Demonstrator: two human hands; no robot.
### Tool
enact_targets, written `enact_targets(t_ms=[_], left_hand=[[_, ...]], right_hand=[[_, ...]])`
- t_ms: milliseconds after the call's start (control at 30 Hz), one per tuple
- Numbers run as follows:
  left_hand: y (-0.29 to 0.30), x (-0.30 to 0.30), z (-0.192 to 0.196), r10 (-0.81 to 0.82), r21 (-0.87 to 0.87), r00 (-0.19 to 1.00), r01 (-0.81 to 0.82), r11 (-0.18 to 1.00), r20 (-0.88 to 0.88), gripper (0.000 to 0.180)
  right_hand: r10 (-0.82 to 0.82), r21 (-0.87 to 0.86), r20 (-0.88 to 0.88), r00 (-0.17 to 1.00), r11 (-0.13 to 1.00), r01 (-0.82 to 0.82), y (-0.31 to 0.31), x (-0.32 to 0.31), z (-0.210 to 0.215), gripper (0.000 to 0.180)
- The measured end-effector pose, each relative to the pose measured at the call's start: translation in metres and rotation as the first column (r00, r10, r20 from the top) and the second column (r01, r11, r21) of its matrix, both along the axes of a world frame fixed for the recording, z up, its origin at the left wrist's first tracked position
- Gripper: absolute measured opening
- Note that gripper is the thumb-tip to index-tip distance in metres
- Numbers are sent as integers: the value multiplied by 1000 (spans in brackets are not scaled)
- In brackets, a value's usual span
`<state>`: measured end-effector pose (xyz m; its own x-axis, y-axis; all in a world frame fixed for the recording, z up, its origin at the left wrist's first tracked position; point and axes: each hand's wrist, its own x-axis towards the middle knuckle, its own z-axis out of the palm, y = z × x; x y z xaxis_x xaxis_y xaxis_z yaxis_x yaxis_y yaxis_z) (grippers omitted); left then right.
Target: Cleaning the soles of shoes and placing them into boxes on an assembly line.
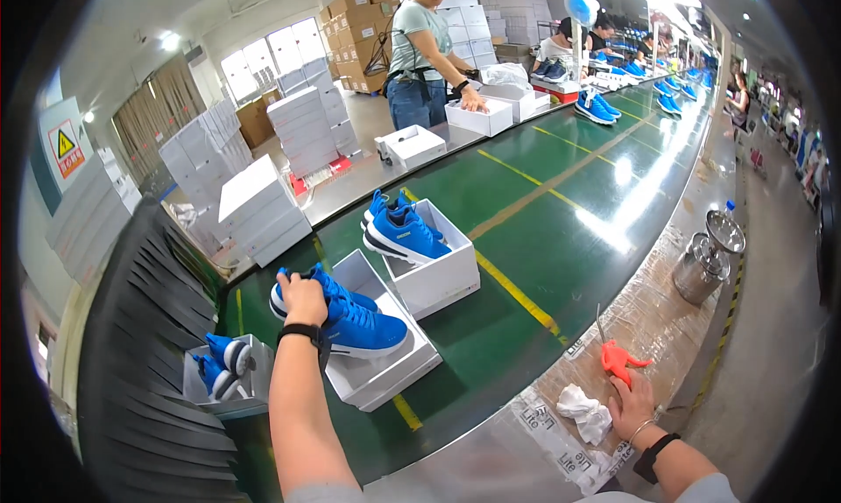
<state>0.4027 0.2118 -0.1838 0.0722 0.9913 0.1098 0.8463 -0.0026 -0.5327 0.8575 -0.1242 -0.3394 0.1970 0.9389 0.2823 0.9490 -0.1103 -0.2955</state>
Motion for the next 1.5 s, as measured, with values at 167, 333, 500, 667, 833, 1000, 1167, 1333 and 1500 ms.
enact_targets(t_ms=[167,333,500,667,833,1000,1167,1333,1500], left_hand=[[-37,-31,36,-69,438,994,27,899,80,11],[-123,-30,96,-194,472,971,108,875,138,11],[-218,9,39,-386,388,802,211,897,455,18],[-314,102,-53,-140,-2,850,163,987,507,23],[-365,111,-71,-129,-97,824,217,971,551,31],[-369,96,-40,-386,-62,614,580,813,689,52],[-373,82,-31,-575,-198,674,712,674,464,58],[-363,79,-55,-567,-223,602,770,597,562,48],[-359,75,-57,-495,-205,607,736,645,622,46]], right_hand=[[3,50,12,1000,999,-4,-4,8,-5,42],[17,97,-4,1000,995,-16,-8,11,-12,43],[169,254,-120,978,958,-134,3,1,-12,45],[401,72,-120,908,916,-395,8,-46,0,51],[374,15,-147,915,926,-376,10,-44,3,42],[404,293,-497,768,911,-290,-8,-11,-5,35],[351,353,-661,664,925,-137,-15,56,75,35],[46,470,-324,945,875,119,20,193,141,39],[-119,438,-153,981,882,175,63,321,152,41]])
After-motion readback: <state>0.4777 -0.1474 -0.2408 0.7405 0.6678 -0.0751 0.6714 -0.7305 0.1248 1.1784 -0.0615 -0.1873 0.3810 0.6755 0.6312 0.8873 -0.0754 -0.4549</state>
